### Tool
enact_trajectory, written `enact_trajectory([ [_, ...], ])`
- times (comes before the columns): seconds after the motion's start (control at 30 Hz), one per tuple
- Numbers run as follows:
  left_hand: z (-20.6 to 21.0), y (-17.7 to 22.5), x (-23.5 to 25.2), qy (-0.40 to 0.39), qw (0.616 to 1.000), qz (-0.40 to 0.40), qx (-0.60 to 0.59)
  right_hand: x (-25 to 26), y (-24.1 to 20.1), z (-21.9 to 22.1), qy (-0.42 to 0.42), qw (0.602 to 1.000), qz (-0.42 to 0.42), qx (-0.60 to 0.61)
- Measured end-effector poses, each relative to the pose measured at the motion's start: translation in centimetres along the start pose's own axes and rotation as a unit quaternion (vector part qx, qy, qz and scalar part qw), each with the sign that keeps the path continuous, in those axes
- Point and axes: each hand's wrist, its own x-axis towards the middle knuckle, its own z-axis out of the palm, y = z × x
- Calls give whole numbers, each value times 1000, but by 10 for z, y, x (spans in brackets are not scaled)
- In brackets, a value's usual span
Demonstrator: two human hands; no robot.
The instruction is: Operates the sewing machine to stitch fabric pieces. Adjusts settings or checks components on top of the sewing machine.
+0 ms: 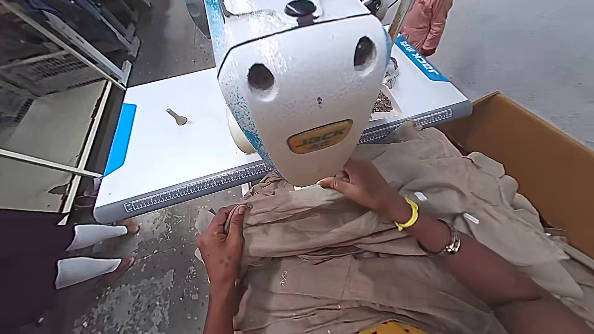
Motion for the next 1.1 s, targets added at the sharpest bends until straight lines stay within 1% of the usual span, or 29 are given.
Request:
enact_trajectory([
  [0.07, 3, -4, 1, 1, 1000, -3, 0, 10, 5, 2, -30, 994, 86, 59],
  [0.13, 2, -6, 1, 3, 1000, -9, -22, 20, -3, 4, -41, 988, 133, 73],
  [0.23, -2, -10, -3, 6, 998, -39, -39, 30, -16, 2, -76, 976, 187, 76],
  [0.27, -2, -12, -6, 1, 998, -50, -37, 30, -16, 1, -84, 975, 188, 81],
  [0.3, -2, -15, -9, -5, 998, -56, -38, 27, -12, 1, -90, 977, 171, 95],
  [0.37, -2, -15, -6, -7, 997, -58, -50, 23, 4, -5, -111, 978, 98, 148],
  [0.4, -3, -13, -3, -8, 997, -53, -59, 20, 12, -11, -121, 978, 58, 161],
  [0.43, -4, -8, -1, -14, 997, -49, -62, 16, 17, -20, -123, 979, 39, 155],
  [0.47, -4, -2, 1, -23, 997, -40, -58, 13, 21, -28, -110, 985, 31, 129],
  [0.53, 1, 10, 9, -36, 999, -12, -24, 11, 33, -35, -44, 998, 5, 45],
  [0.6, 7, 17, 19, -39, 999, 9, 3, 11, 42, -39, -9, 1000, -9, -19],
  [0.73, 9, 21, 28, -49, 998, 29, 4, 11, 42, -43, -19, 999, 6, -43],
  [0.83, 10, 19, 26, -53, 997, 40, 27, 10, 65, -48, -62, 996, 18, -57],
  [0.87, 11, 16, 24, -54, 996, 48, 54, 7, 77, -55, -89, 992, 36, -87],
  [0.9, 12, 14, 23, -52, 993, 60, 93, 5, 89, -65, -118, 982, 72, -130],
  [0.93, 15, 13, 22, -48, 987, 77, 130, 4, 98, -75, -138, 965, 129, -181],
  [0.97, 20, 13, 22, -45, 983, 99, 150, 3, 104, -83, -139, 942, 194, -237],
  [1.0, 24, 15, 23, -55, 981, 115, 146, 3, 106, -86, -109, 922, 234, -288],
  [1.03, 26, 17, 26, -81, 982, 124, 115, 3, 105, -83, -59, 916, 239, -318],
  [1.07, 29, 20, 30, -119, 984, 121, 61, 4, 102, -77, -6, 924, 212, -319],
  [1.1, 33, 24, 34, -162, 982, 97, -12, 9, 97, -69, 38, 937, 167, -305],
])
